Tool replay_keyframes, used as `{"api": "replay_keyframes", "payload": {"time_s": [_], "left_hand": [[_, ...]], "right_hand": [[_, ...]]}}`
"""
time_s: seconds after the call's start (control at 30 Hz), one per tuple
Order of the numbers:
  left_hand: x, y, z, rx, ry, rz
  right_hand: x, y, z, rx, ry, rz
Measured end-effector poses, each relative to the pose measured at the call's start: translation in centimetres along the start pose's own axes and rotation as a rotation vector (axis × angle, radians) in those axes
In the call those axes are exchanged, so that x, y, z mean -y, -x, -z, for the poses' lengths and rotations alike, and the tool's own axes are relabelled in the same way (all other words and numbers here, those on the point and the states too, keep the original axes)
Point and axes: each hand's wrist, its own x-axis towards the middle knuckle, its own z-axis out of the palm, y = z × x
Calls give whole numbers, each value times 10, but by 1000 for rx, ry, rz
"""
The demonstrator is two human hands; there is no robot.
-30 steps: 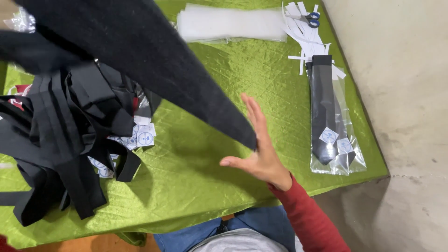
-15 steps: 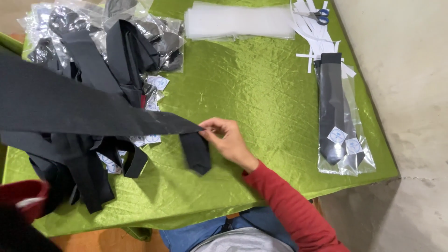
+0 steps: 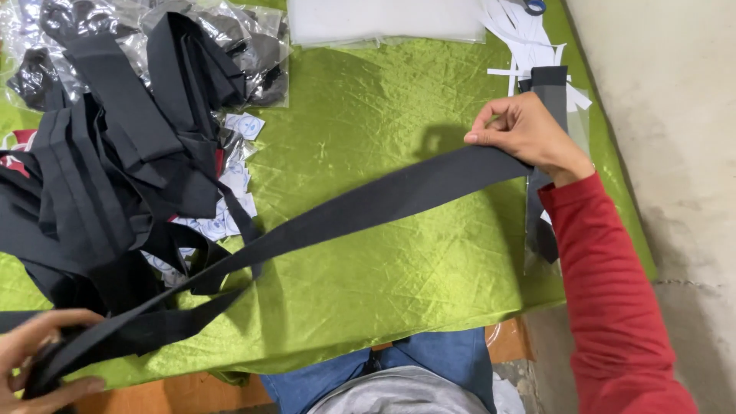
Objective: The person folds a black tie, places a small label on it, and slides it into a clear plastic bag. The person then repeats the process with another tie.
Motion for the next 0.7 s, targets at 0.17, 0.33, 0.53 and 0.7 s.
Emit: {"api": "replay_keyframes", "payload": {"time_s": [0.17,0.33,0.53,0.7], "left_hand": [[-69,51,-11,6,492,-78],[-1,39,-63,356,914,87],[-35,69,-68,344,1251,377],[-14,81,-100,211,1316,167]], "right_hand": [[-24,-33,-4,-123,304,-40],[-67,-60,-20,-274,564,22],[-119,-86,-27,-488,816,94],[-140,-94,-25,-654,948,252]]}}
